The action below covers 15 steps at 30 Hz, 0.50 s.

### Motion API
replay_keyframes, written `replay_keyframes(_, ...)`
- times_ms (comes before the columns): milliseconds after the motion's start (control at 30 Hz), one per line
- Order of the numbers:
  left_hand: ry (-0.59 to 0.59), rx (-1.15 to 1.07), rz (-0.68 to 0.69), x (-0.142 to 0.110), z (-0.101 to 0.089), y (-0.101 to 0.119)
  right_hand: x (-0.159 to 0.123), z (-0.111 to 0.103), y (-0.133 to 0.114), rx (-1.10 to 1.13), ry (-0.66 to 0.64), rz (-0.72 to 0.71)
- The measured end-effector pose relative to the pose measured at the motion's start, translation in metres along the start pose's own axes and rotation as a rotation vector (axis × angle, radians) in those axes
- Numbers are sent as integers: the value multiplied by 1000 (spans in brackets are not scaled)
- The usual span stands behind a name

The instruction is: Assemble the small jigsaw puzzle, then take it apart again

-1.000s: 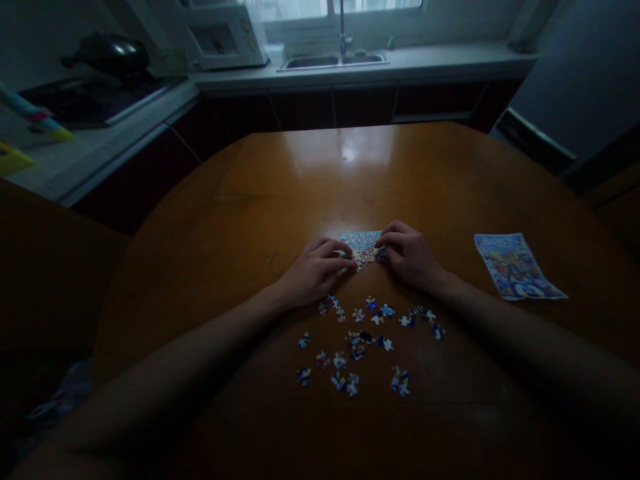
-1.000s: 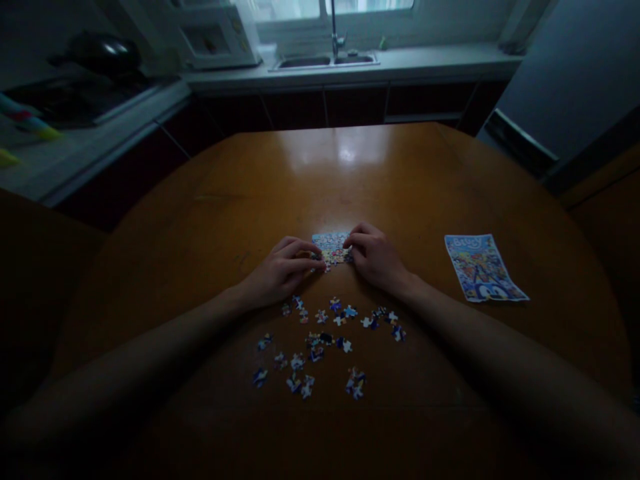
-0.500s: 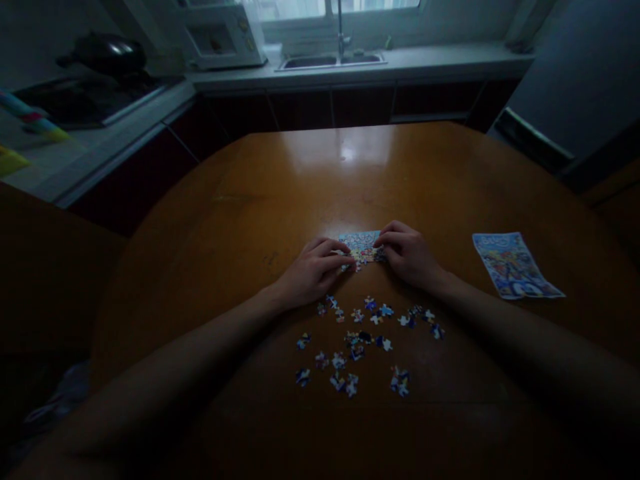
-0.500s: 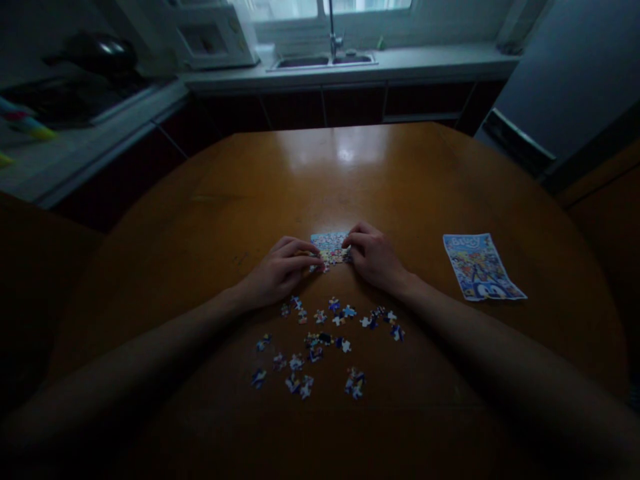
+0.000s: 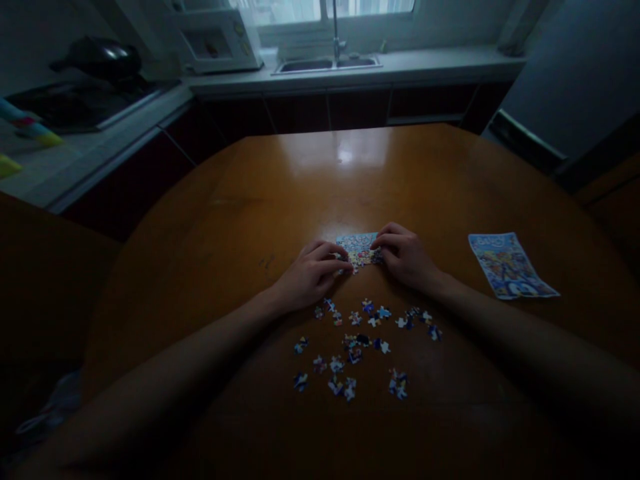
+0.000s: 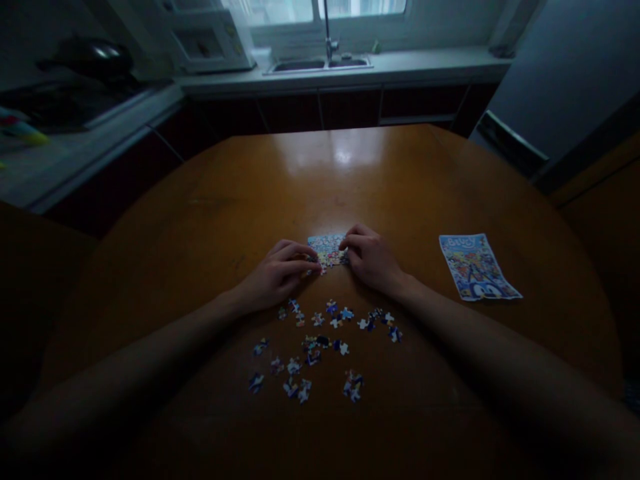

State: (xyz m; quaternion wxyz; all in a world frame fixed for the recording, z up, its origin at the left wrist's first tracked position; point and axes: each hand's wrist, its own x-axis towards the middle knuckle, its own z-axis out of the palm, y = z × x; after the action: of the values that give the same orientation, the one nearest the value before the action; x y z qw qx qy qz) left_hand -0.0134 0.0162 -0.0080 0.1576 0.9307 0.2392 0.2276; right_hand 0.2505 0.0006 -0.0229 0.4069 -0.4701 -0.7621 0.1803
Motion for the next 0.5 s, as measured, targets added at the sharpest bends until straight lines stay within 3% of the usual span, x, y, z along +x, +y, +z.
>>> replay_keyframes(200,11,-19,11,0,-1,1,2,-10,-17,33,-76,-7)
replay_keyframes(267,26,-35,15,0,-1,0,3,-24,-32,40,-229,-38)
replay_keyframes(400,57,-61,7,-2,-1,-2,0,-61,-61,-146,-735,-9)
replay_keyframes(500,65,-78,14,-2,-1,-3,-7,-74,-69,-284,-859,70)
